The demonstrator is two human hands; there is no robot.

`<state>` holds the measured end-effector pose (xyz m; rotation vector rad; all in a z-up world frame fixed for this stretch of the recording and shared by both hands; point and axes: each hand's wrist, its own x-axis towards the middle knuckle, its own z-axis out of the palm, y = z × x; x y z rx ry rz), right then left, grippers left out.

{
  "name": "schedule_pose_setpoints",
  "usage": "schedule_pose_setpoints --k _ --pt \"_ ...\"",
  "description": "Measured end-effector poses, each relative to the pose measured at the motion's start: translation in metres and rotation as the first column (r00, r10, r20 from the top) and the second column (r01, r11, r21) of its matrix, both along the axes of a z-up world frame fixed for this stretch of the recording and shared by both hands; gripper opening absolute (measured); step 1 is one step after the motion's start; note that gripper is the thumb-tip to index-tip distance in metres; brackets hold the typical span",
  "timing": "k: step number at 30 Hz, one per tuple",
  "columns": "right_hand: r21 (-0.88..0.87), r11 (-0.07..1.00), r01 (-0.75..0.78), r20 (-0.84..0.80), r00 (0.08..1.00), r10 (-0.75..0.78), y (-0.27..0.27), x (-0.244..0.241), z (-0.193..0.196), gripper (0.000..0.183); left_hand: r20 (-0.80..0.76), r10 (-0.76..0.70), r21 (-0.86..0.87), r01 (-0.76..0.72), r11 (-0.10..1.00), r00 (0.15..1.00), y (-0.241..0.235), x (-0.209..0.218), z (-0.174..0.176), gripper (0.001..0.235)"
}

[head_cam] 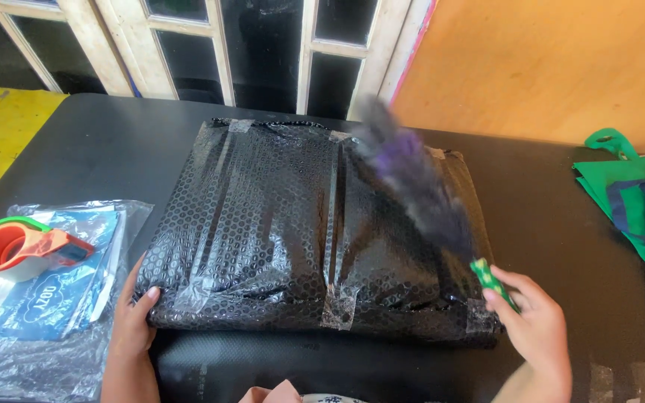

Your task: The person places a blue rectangular item on a sheet of bubble wrap, folds the bubble wrap around it, and secures the folds with pieces of clear tape. The person then uses a small brush to sweep the surface of the wrapped package.

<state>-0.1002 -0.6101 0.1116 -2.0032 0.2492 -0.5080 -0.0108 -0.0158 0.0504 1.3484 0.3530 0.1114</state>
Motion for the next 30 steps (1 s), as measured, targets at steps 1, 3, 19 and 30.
schedule_pose_setpoints --k 1,3,19,30 --pt "0.001 1.000 0.001 0.000 1.000 -0.001 -0.015 -0.011 -0.007 0.044 0.000 -0.001 0.001 0.001 1.000 1.000 0.000 -0.001 0.000 0.079" --pt "0.060 0.971 -0.230 -0.083 0.969 0.235 -0.046 -0.035 -0.020 0.049 -0.011 -0.010 -0.026 0.009 1.000 1.000 -0.001 0.000 0.003 0.080" --pt "-0.099 0.887 0.451 -0.164 0.872 -0.461 -0.033 -0.072 0.006 0.038 0.073 0.002 -0.022 -0.001 1.000 0.997 0.001 0.001 -0.010 0.080" --pt "0.058 0.982 0.178 -0.334 0.931 -0.149 -0.050 -0.084 -0.019 0.043 0.092 -0.024 -0.005 0.025 1.000 0.995 0.007 0.003 -0.023 0.079"
